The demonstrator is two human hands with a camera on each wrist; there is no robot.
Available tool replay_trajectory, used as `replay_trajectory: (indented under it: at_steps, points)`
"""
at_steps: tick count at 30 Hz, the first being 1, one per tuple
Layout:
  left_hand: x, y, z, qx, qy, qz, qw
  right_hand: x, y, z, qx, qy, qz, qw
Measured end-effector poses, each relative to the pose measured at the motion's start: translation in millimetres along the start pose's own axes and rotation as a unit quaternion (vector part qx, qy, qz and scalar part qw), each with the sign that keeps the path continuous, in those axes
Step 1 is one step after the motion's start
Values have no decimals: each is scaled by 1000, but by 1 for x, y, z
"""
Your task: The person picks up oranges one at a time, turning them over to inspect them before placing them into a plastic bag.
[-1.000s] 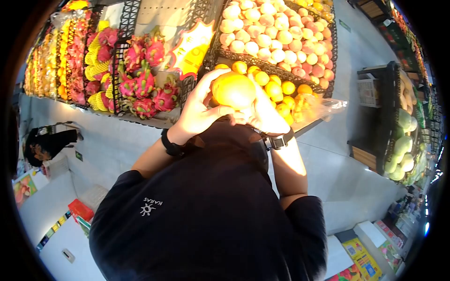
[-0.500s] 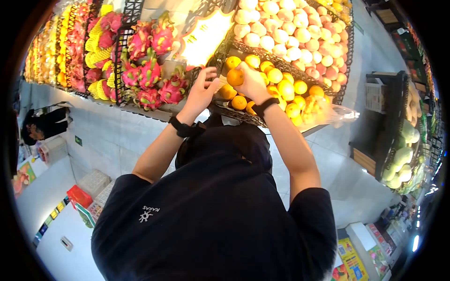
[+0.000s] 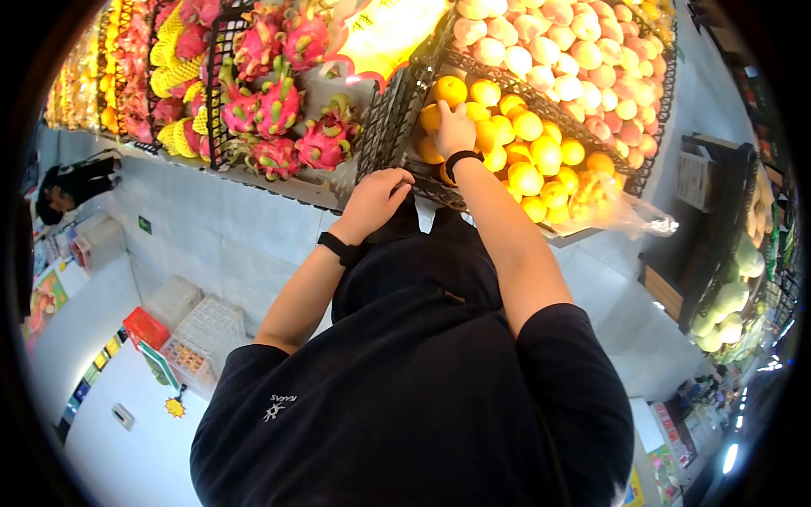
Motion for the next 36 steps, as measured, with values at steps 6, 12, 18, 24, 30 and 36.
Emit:
replay_trajectory:
  at_steps: [6, 12, 18, 24, 30, 36]
  points:
    - [-6, -2, 5, -7, 0, -31, 999, 2, 27, -37, -140, -1, -226, 964]
    - [-3, -10, 13, -24, 33, -44, 998, 39, 7, -39, -162, 55, -262, 950]
    - [-12, -38, 14, 52, 21, -37, 998, -13, 5, -54, -182, -12, -58, 981]
    - [-47, -129, 23, 162, 18, -83, 983, -190, 18, -130, -16, 11, 637, 770]
    - [-36, -225, 22, 330, 139, -53, 932, -253, 20, -202, -111, 10, 738, 665]
    - [2, -235, 11, 149, 269, -326, 894, -254, -13, -220, -48, -103, 669, 734]
Point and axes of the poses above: each hand's wrist, its own z-axis towards the middle knuckle, its own x-axis out of the palm, y = z × x, the point moved 3 cm from there along z, towards the middle knuckle, and after that the axes turned 13 degrees about -x, right-handed, at the moved point
